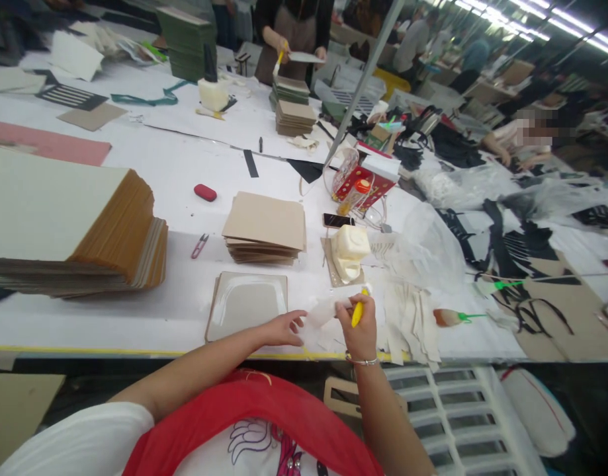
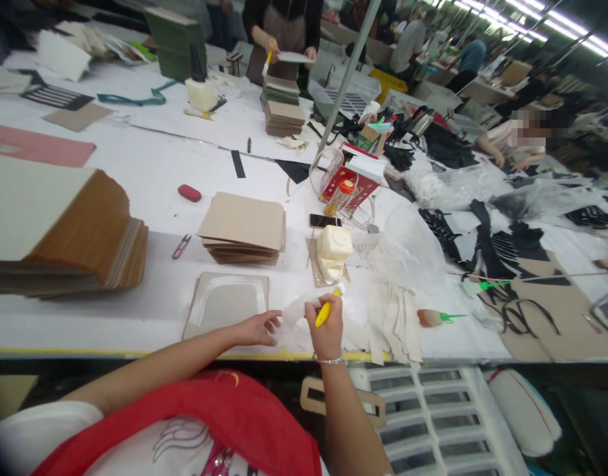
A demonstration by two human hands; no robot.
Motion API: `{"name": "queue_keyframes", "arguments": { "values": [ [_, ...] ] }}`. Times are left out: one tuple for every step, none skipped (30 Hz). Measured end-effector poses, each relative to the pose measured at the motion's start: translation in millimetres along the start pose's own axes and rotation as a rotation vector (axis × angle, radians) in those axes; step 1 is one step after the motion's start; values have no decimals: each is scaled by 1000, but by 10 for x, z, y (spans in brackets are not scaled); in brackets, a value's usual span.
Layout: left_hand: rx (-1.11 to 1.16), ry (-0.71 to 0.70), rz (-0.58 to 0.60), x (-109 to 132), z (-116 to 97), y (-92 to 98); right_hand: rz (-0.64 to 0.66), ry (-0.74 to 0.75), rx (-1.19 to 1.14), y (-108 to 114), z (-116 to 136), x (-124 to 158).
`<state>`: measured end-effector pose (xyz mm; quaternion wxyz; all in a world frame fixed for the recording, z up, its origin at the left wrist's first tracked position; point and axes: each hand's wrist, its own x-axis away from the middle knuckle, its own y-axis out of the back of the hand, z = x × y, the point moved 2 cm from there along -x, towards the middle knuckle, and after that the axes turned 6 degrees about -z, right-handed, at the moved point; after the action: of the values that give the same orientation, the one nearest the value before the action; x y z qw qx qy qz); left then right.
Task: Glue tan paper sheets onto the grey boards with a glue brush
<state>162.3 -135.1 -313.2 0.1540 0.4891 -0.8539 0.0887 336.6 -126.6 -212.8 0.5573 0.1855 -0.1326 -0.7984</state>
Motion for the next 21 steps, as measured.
{"name": "queue_keyframes", "arguments": {
  "values": [
    [-8,-1,50,45,-50,64,53,-37,-70,-8,12,16],
    [3,-20,76,89,-111,127,114,-68,-126,-38,27,41],
    [25,-58,69,130,-181,185,178,-93,-169,-85,44,70],
    [47,-108,37,165,-251,233,239,-113,-201,-143,64,100],
    [60,-152,6,195,-313,266,298,-126,-222,-208,84,126],
    [64,-176,-11,221,-356,285,343,-129,-235,-274,104,144],
    [67,-171,-7,245,-372,296,370,-123,-240,-339,119,149],
    [77,-138,10,272,-359,309,368,-106,-237,-398,126,141],
    [99,-84,29,304,-316,333,337,-83,-224,-453,121,119],
    [132,-21,32,344,-247,375,288,-56,-203,-506,101,88],
    [171,37,6,393,-160,439,232,-31,-180,-561,65,51],
    [215,87,-49,449,-62,525,181,-15,-163,-621,12,15],
    [266,129,-121,507,40,628,147,-10,-151,-692,-54,-17],
    [321,164,-202,564,137,740,131,-13,-142,-773,-130,-43],
    [378,196,-281,613,224,855,130,-20,-130,-863,-209,-60],
    [432,225,-356,651,294,969,137,-27,-111,-959,-286,-70],
    [477,250,-422,674,347,1077,145,-29,-82,-1055,-355,-74],
    [508,268,-480,682,381,1176,151,-24,-37,-1147,-412,-74],
    [521,278,-528,676,399,1266,155,-11,16,-1231,-456,-73],
    [516,284,-568,659,404,1345,154,6,72,-1301,-487,-72],
    [495,287,-602,637,401,1413,150,23,125,-1355,-506,-73]
  ]
}}
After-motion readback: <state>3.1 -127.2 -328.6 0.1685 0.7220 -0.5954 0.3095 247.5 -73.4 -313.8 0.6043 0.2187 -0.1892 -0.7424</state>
